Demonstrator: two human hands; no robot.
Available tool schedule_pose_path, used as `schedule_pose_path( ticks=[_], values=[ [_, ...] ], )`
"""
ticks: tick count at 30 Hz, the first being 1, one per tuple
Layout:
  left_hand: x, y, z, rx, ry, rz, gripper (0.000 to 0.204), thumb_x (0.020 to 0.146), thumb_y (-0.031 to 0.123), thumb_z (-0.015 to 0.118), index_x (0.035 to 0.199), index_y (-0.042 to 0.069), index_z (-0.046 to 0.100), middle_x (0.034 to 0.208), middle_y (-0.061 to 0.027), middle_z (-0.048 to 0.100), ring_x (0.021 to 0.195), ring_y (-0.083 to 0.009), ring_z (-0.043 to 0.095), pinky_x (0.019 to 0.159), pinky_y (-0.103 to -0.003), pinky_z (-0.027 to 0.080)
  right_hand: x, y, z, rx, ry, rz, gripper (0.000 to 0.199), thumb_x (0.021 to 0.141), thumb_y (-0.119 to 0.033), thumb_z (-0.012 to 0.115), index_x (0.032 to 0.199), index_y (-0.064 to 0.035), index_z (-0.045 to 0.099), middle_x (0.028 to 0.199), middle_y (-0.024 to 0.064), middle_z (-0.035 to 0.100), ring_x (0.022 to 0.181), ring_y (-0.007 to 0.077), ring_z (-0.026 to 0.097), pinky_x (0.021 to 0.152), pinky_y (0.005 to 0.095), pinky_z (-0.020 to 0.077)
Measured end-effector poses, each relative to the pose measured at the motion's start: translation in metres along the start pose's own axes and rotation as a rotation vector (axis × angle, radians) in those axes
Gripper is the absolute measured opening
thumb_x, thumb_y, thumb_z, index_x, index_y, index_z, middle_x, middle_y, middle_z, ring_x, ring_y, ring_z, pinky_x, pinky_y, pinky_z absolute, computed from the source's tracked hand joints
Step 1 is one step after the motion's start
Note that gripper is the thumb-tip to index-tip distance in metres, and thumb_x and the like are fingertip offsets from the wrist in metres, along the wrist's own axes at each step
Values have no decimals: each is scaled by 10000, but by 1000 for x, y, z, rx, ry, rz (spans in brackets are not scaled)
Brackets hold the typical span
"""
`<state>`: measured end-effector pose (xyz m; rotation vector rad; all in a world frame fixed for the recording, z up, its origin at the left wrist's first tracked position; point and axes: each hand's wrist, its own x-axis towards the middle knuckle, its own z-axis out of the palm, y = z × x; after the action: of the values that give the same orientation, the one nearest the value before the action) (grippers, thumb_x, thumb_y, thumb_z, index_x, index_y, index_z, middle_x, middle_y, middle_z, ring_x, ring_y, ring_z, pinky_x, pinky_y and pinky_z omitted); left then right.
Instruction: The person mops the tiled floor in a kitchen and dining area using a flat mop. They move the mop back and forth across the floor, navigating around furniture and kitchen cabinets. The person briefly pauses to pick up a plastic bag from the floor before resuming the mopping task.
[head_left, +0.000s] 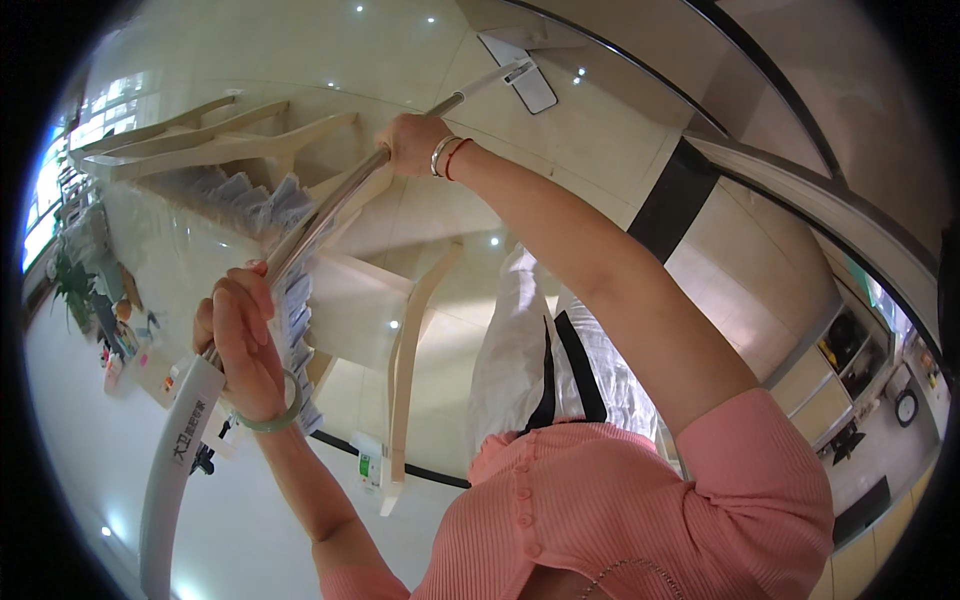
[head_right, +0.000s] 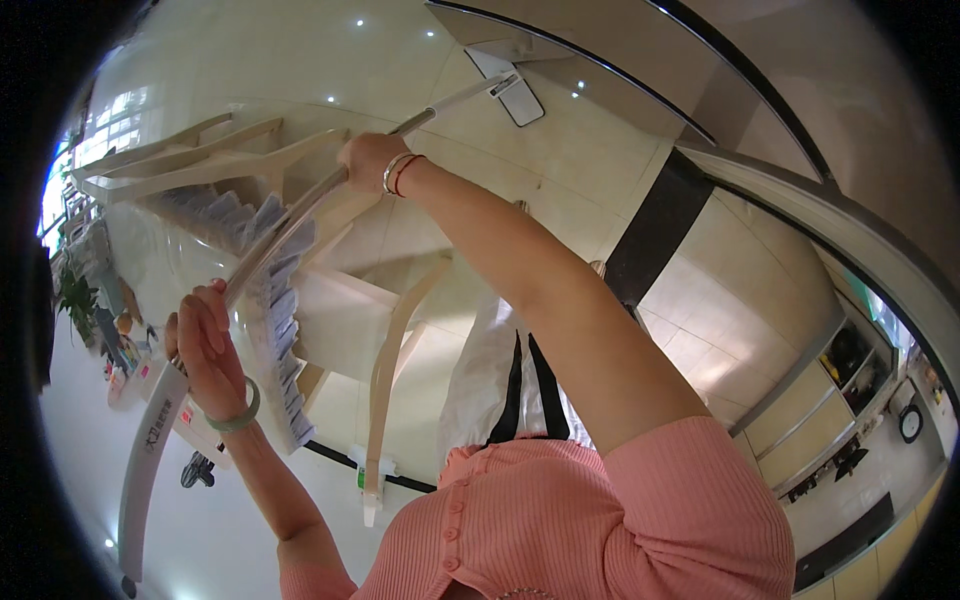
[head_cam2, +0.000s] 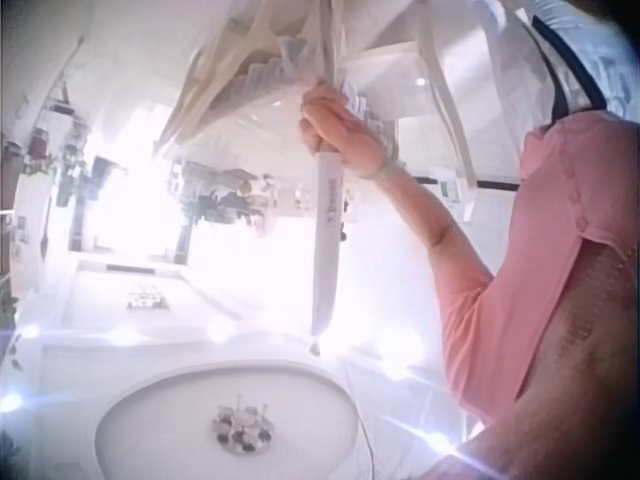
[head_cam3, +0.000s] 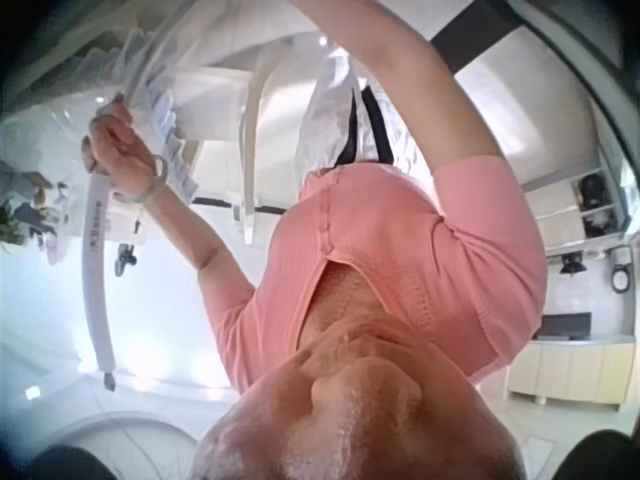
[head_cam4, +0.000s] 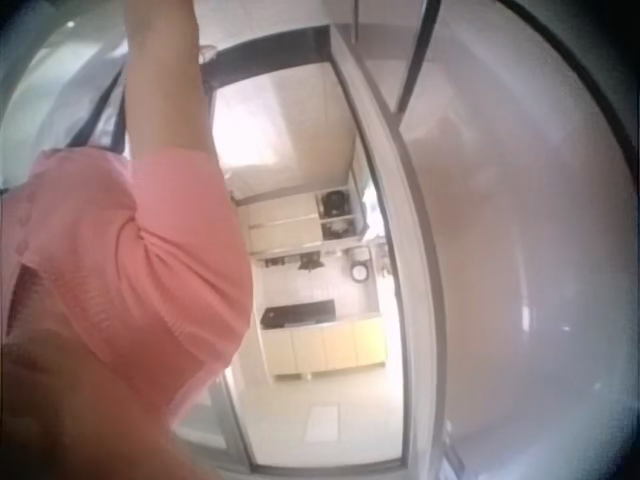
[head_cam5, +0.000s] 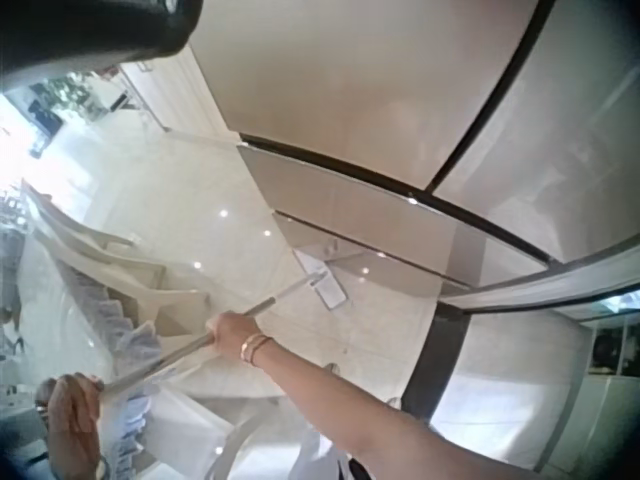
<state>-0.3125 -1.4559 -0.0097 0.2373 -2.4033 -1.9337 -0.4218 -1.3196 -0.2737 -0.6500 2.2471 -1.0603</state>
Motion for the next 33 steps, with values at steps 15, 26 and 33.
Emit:
schedule_pose_path(
  ticks=[15,26,33],
  values=[
    [-145,5,116,132,205,42,282,973,42,447,694,69,412,635,-41,472,642,-147,482,932,-466,455,-112,36,5,-116,-218,-143,112,760,-240,652,771,-129,645,785,104,644,783,317,642,644,448,507],
    [-160,48,176,-282,-449,114,192,815,-54,534,658,28,460,651,-75,533,606,-209,505,769,-471,498,-343,73,8,168,436,172,57,723,-124,664,747,-84,631,779,95,645,869,325,595,767,431,504],
    [-153,2,285,-308,-882,95,190,797,-63,600,677,10,472,613,-46,443,553,-194,430,816,-376,508,-450,158,18,162,631,500,114,738,-63,624,672,-35,535,667,133,556,734,348,549,680,408,458]
  ],
)
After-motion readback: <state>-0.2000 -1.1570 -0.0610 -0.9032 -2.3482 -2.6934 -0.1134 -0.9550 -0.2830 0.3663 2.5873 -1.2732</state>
